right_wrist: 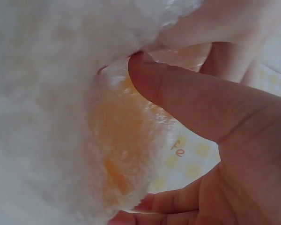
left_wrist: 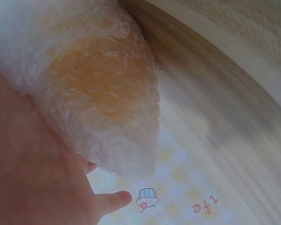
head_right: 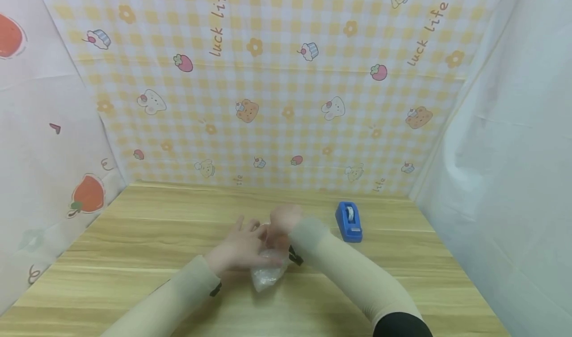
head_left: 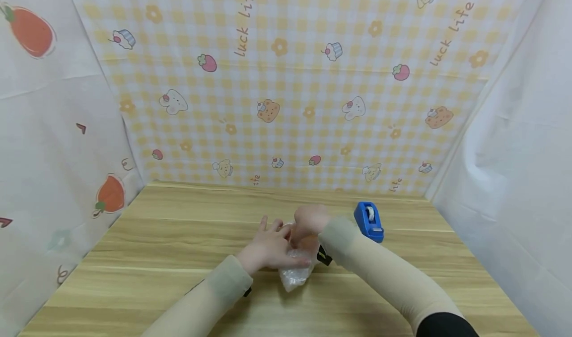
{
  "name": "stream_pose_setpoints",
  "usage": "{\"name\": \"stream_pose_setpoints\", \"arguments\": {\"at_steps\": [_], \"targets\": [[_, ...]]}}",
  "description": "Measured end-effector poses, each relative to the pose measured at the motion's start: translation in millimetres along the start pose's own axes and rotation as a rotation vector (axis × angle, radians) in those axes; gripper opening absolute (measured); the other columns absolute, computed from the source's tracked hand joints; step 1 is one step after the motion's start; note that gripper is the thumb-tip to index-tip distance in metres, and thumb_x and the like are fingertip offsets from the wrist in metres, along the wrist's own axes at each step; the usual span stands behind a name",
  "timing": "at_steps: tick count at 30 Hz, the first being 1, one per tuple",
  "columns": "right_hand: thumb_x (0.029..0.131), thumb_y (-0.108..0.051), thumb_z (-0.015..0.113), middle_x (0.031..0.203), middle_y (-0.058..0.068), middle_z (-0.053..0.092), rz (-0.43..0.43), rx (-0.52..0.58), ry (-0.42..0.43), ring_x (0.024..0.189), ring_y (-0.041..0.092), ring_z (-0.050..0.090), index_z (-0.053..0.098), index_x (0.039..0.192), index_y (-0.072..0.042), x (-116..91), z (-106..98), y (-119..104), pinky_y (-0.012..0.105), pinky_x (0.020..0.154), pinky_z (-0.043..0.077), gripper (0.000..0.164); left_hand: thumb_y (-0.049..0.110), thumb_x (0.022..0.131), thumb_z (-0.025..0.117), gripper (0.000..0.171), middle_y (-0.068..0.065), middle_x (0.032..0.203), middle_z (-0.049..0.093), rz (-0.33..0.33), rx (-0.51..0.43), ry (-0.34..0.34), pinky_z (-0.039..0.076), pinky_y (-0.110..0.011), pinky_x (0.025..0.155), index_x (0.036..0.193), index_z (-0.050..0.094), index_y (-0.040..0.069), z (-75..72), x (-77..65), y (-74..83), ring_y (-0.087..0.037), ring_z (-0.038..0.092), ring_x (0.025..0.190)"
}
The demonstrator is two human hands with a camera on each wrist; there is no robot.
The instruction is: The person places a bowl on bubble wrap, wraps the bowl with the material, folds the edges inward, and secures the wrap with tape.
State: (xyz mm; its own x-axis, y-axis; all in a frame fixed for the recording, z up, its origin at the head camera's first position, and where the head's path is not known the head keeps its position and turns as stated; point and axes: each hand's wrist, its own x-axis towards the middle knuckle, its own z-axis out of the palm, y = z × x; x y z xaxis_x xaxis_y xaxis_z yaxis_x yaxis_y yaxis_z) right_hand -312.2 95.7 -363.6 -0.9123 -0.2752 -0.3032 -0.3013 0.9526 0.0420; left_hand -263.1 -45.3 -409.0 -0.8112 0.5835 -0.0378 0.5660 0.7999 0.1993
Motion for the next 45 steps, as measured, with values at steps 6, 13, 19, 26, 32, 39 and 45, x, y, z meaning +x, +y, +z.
{"name": "stream_pose_setpoints", "arguments": {"at_steps": [6,13,19,26,32,39,45], "targets": [[0.065,-0.050,0.080,0.070,-0.006,0.057,0.023,-0.076,-0.017,0.064,0.012,0.049,0.062,0.069,-0.020,5,6,0,0.029,0.062,0.043,0.035,0.088,0.077,0.031,0.089,0.005,0.152,0.037,0.008,0.040,-0.002,0.002,-0.065,0.111,0.127,0.066,0.023,2.2,1.9,0.6,-0.034,0.024,0.141],[0.064,-0.050,0.081,0.074,-0.006,0.059,0.018,-0.076,-0.021,0.068,0.012,0.053,0.064,0.072,-0.020,11,9,2,0.030,0.065,0.046,0.035,0.087,0.079,0.031,0.087,0.003,0.153,0.035,0.015,0.064,-0.009,0.003,-0.065,0.111,0.118,0.072,0.022,1.5,1.4,0.3,-0.035,0.024,0.141],[0.065,-0.049,0.082,0.075,-0.006,0.060,0.013,-0.052,-0.025,0.069,0.013,0.053,0.064,0.072,-0.020,13,12,3,0.032,0.068,0.047,0.035,0.087,0.079,0.032,0.086,0.002,0.153,0.036,0.006,0.058,-0.017,0.001,-0.064,0.111,0.119,0.071,0.021,0.9,0.9,1.1,-0.034,0.024,0.141],[0.067,-0.052,0.078,0.075,-0.003,0.060,0.019,-0.067,0.022,0.070,0.015,0.055,0.066,0.076,-0.017,15,17,7,0.038,0.078,0.050,0.038,0.086,0.079,0.033,0.086,0.001,0.153,0.037,0.004,0.041,-0.009,0.002,-0.065,0.111,0.124,0.069,0.023,1.4,0.1,1.7,-0.035,0.024,0.141],[0.072,-0.041,0.077,0.071,-0.003,0.058,0.007,-0.157,0.069,0.067,0.014,0.055,0.064,0.074,-0.017,18,22,16,0.038,0.073,0.052,0.027,0.087,0.078,0.031,0.084,0.002,0.153,0.035,-0.004,0.041,-0.013,0.000,-0.065,0.111,0.120,0.071,0.025,3.6,1.6,0.9,-0.036,0.022,0.142],[0.072,-0.025,0.073,0.069,-0.003,0.058,-0.023,-0.108,0.051,0.065,0.015,0.054,0.061,0.067,-0.017,19,24,23,0.038,0.067,0.050,0.015,0.086,0.079,0.033,0.084,0.000,0.153,0.035,-0.009,0.021,-0.027,-0.001,-0.065,0.111,0.122,0.069,0.023,3.6,2.8,2.0,-0.037,0.021,0.143],[0.080,-0.026,0.072,0.074,-0.002,0.059,-0.008,-0.014,-0.013,0.068,0.016,0.055,0.062,0.071,-0.017,18,22,24,0.034,0.065,0.049,0.016,0.087,0.078,0.033,0.085,-0.001,0.153,0.036,-0.017,0.018,-0.033,-0.002,-0.064,0.111,0.121,0.069,0.023,2.6,3.5,2.2,-0.037,0.021,0.143]]}}
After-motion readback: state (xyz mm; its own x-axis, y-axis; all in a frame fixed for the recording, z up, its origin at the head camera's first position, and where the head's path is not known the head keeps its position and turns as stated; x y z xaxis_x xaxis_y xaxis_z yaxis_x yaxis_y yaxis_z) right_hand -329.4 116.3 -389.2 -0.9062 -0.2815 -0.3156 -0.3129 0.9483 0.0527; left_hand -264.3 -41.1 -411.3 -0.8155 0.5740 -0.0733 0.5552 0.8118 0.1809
